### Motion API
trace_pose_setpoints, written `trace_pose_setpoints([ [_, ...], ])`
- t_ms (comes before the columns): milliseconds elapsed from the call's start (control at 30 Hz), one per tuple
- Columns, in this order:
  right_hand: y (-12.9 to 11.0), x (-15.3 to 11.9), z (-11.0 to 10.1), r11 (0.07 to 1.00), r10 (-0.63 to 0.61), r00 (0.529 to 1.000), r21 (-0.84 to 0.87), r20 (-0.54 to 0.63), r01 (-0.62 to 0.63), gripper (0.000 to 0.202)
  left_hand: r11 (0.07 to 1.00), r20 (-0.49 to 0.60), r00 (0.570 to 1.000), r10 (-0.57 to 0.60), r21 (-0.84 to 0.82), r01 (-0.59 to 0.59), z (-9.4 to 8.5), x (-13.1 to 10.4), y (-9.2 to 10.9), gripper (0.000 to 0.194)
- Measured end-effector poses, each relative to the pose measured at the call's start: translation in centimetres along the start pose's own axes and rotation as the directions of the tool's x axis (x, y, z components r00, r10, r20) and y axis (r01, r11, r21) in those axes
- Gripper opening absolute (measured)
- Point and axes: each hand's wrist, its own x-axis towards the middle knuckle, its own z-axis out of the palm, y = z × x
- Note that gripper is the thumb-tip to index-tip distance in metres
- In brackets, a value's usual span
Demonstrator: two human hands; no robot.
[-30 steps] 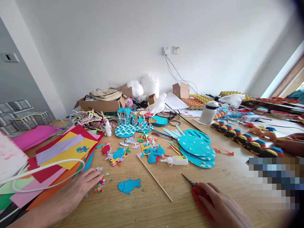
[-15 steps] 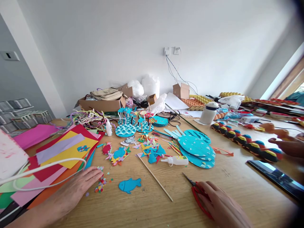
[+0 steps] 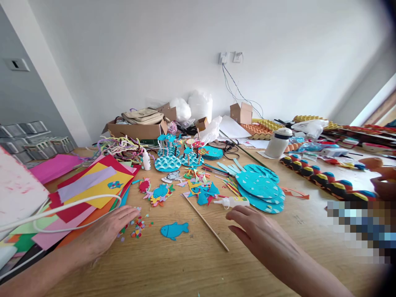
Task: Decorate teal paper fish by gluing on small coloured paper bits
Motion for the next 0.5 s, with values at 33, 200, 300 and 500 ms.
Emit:
trace_pose_setpoints([
  [33, -0.6, 0.6, -0.3, 1.000, -0.025, 0.999, -0.016, 0.021, 0.026, 0.018, 1.000, -0.004, 1.000, 0.002, -0.008, -0.002, 0.0, -0.1, 0.0, 0.055],
  [200, -3.4, 2.8, -0.1, 0.983, -0.161, 0.972, -0.059, 0.171, 0.173, 0.015, 0.999, -0.014, 1.000, -0.003, -0.038, 0.002, -0.5, -0.7, -0.1, 0.053],
  [300, -4.7, 3.8, 1.1, 0.950, -0.287, 0.935, -0.067, 0.208, 0.307, 0.016, 0.999, -0.007, 0.999, -0.038, -0.029, 0.037, -0.8, -0.8, 0.0, 0.050],
  [500, -7.0, 5.7, 2.8, 0.869, -0.481, 0.857, -0.028, 0.186, 0.494, 0.025, 0.998, 0.034, 0.998, 0.054, -0.013, -0.053, -1.5, -0.7, 0.4, 0.048],
])
